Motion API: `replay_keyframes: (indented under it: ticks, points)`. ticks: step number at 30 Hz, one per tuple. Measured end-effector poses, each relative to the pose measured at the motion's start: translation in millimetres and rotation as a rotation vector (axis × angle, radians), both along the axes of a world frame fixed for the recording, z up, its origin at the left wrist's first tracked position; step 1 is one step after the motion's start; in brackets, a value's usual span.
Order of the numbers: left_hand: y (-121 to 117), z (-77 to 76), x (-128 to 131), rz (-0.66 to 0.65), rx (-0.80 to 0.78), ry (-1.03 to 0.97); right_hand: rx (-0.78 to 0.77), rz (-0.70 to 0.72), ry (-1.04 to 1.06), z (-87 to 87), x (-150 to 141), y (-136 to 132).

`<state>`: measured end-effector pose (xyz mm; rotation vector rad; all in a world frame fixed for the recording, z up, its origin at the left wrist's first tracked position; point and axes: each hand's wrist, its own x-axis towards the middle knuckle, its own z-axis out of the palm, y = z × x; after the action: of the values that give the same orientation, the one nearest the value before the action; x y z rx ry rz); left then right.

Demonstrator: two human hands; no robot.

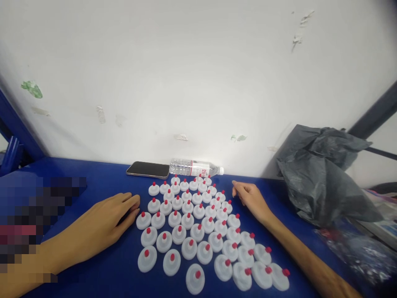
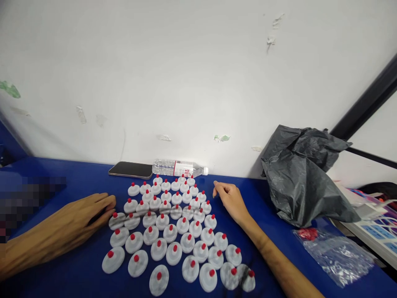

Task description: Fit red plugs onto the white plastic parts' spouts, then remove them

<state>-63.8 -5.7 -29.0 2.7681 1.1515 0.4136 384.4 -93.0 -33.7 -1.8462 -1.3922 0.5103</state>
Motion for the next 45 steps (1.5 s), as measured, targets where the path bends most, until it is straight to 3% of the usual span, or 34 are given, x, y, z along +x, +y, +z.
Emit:
replay_keyframes:
  ticks: [27, 31, 34, 36, 41, 45]
  points:
    - [-6, 8.2, 5, 0.014, -0.007, -0.036, 0.02, 0.011, -0.024, 4.7, -4, -2]
    - [-14, 15.2, 8, 0.073, -0.017, -0.101, 0.029, 0.018, -0.021, 5.2, -4, -2]
    - [-22, 24.9, 11, 0.105, 0.072, -0.217, 0.034, 0.018, -0.022, 5.5, -4, -2]
    - [-28, 31.4, 12, 0.022, 0.143, -0.286, 0.031, 0.015, -0.024, 5.7, -5, -2]
    - [-46, 35.0, 12, -0.367, 0.264, -0.267, 0.016, 0.01, -0.032, 6.4, -5, -2]
    - [-63, 27.3, 16, -0.4, 0.37, -0.204, 0.014, 0.009, -0.034, 6.9, -6, -3]
